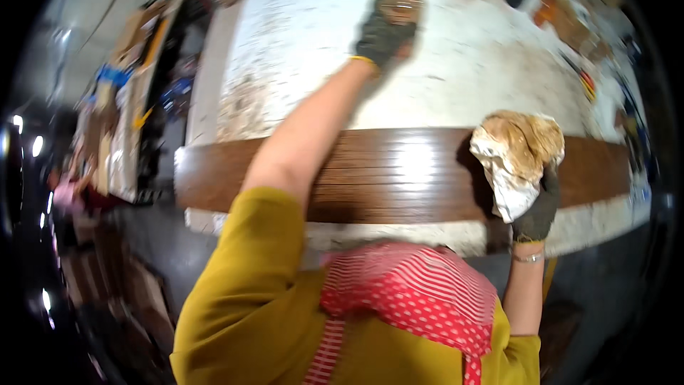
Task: The person wipes a wooden board with a cloth, rubs the edges with a small block, and applies liquid from a bottle onto a cloth to wipe wooden boards.
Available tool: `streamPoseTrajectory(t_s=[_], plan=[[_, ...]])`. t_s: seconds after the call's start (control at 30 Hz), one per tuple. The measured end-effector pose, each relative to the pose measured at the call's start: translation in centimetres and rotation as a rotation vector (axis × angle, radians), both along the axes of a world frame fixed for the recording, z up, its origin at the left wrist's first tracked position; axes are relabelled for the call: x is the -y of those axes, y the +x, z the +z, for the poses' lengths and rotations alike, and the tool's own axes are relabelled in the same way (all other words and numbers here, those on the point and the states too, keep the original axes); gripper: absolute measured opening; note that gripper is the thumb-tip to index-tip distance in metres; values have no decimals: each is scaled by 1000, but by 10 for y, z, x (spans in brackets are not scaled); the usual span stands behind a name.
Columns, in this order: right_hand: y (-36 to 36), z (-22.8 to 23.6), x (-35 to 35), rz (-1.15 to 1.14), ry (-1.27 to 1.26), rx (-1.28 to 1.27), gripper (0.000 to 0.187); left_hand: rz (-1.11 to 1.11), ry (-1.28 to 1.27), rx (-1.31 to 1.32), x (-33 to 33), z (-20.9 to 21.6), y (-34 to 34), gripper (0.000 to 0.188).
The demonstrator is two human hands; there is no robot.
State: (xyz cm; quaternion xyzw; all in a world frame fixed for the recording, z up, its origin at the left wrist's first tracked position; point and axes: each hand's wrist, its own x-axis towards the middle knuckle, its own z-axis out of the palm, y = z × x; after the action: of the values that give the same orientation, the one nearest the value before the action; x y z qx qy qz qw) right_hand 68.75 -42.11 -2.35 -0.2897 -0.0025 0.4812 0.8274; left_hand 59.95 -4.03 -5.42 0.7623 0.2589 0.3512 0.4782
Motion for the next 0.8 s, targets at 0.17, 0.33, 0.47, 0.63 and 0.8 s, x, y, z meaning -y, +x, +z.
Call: streamPoseTrajectory(t_s=[0.17, 0.33, 0.47, 0.63, 0.8], plan=[[26, 31, 95, -175, 93, 7, 56, -77, -94, 56, -61, -77, -19, 76], [40, -12, 184, -543, 84, 136, 54, 144, 48, -401, -37, -59, -75, 86], [63, -19, 250, -813, -64, 314, 60, -142, 508, -205, 60, -15, -107, 78], [141, -28, 256, -1050, -251, 526, 50, -151, 655, -513, 162, -53, -102, 74], [193, -17, 226, -776, -411, 1124, 37, -81, 750, -897, 186, -55, -98, 65]])
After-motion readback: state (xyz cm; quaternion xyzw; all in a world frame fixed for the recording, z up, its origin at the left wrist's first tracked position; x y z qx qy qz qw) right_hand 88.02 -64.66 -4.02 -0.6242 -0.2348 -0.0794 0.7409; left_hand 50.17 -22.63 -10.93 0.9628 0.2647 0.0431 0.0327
